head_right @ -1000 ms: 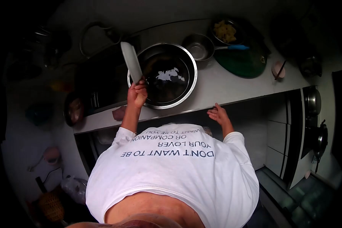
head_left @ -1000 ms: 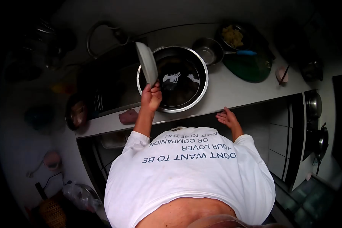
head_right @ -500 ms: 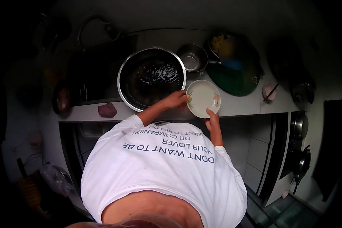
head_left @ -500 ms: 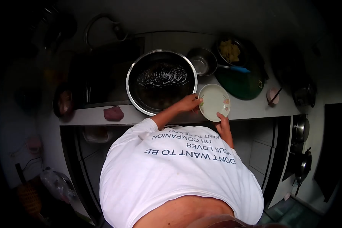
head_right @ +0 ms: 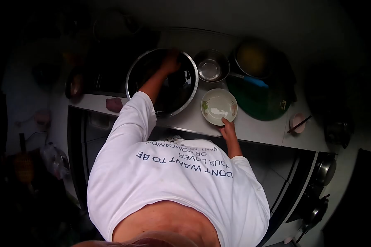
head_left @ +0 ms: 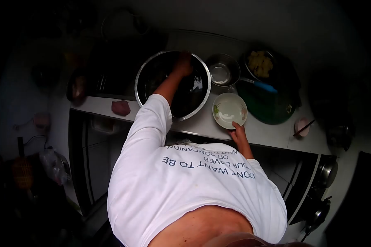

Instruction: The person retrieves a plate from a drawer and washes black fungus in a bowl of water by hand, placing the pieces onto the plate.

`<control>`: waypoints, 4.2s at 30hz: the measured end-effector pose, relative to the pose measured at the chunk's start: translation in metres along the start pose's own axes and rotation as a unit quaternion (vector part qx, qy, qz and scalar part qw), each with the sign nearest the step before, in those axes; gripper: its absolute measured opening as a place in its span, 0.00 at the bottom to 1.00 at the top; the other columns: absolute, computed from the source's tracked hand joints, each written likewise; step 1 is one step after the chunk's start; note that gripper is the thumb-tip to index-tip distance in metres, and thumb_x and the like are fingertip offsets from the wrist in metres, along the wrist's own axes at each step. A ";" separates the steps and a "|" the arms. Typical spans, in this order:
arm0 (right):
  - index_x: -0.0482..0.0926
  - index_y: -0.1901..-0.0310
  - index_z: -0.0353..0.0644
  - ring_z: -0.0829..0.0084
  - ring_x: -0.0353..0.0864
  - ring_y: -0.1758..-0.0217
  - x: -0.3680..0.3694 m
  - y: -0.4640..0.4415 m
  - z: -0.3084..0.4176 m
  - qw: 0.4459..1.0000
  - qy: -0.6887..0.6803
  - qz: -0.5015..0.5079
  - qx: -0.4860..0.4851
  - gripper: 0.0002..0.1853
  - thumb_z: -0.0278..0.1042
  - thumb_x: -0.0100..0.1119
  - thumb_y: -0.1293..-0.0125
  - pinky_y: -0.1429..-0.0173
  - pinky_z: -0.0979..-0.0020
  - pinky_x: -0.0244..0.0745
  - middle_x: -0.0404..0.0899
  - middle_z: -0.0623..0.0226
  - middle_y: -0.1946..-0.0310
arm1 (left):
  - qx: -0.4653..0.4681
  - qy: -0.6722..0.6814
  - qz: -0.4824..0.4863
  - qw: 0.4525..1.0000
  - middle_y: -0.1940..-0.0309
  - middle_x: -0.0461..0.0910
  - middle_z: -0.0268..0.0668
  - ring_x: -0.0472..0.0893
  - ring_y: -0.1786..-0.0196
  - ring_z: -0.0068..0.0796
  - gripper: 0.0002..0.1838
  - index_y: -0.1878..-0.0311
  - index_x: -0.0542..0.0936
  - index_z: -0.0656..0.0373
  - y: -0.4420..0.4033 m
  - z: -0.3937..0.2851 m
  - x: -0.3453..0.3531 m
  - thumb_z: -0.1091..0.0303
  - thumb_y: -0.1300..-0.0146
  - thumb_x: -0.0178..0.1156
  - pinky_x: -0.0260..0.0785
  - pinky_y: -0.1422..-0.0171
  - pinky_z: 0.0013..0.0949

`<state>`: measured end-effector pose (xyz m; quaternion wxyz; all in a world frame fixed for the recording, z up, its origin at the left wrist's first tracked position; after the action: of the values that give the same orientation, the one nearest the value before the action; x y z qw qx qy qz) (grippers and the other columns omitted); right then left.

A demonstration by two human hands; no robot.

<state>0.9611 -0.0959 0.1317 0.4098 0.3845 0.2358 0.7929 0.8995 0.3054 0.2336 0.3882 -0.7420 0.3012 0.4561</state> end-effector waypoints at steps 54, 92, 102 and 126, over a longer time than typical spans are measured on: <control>0.75 0.63 0.38 0.79 0.76 0.64 0.306 -0.042 -0.058 0.916 0.332 0.177 -0.138 0.09 0.33 0.54 0.40 0.57 0.76 0.72 0.76 0.69 0.68 | -0.289 0.662 0.272 0.636 0.70 0.78 0.33 0.76 0.66 0.22 0.08 0.63 0.77 0.61 0.169 0.087 -0.021 0.70 0.47 0.57 0.67 0.61 0.26; 0.69 0.58 0.45 0.83 0.69 0.75 0.325 -0.061 -0.059 0.961 0.272 0.034 -0.035 0.09 0.39 0.45 0.34 0.73 0.80 0.66 0.70 0.73 0.76 | -0.257 0.535 0.325 0.736 0.75 0.77 0.33 0.74 0.73 0.20 0.09 0.66 0.75 0.59 0.143 0.103 0.000 0.65 0.48 0.59 0.65 0.73 0.23; 0.73 0.60 0.40 0.85 0.69 0.76 0.330 -0.038 -0.040 0.942 0.313 0.093 -0.078 0.11 0.37 0.54 0.39 0.75 0.84 0.64 0.72 0.74 0.75 | -0.267 0.662 0.274 0.645 0.77 0.75 0.31 0.73 0.75 0.18 0.08 0.63 0.73 0.60 0.146 0.083 -0.029 0.71 0.47 0.57 0.63 0.74 0.21; 0.72 0.63 0.43 0.85 0.65 0.80 0.323 -0.028 -0.052 0.947 0.290 0.098 -0.096 0.12 0.43 0.54 0.39 0.81 0.84 0.58 0.70 0.75 0.80 | -0.276 0.661 0.256 0.650 0.76 0.74 0.32 0.72 0.76 0.19 0.08 0.63 0.73 0.60 0.157 0.081 -0.020 0.76 0.48 0.57 0.63 0.74 0.21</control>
<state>0.8137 0.1848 0.2163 0.2787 0.1180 0.2287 0.9253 0.7299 0.2952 0.1817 -0.2680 -0.8136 0.5159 -0.0114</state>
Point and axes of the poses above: each hand's wrist, its own y-axis away from the middle knuckle, its own x-axis out of the palm, z = x × y, the point moved 5 cm from there along -y, towards the middle knuckle
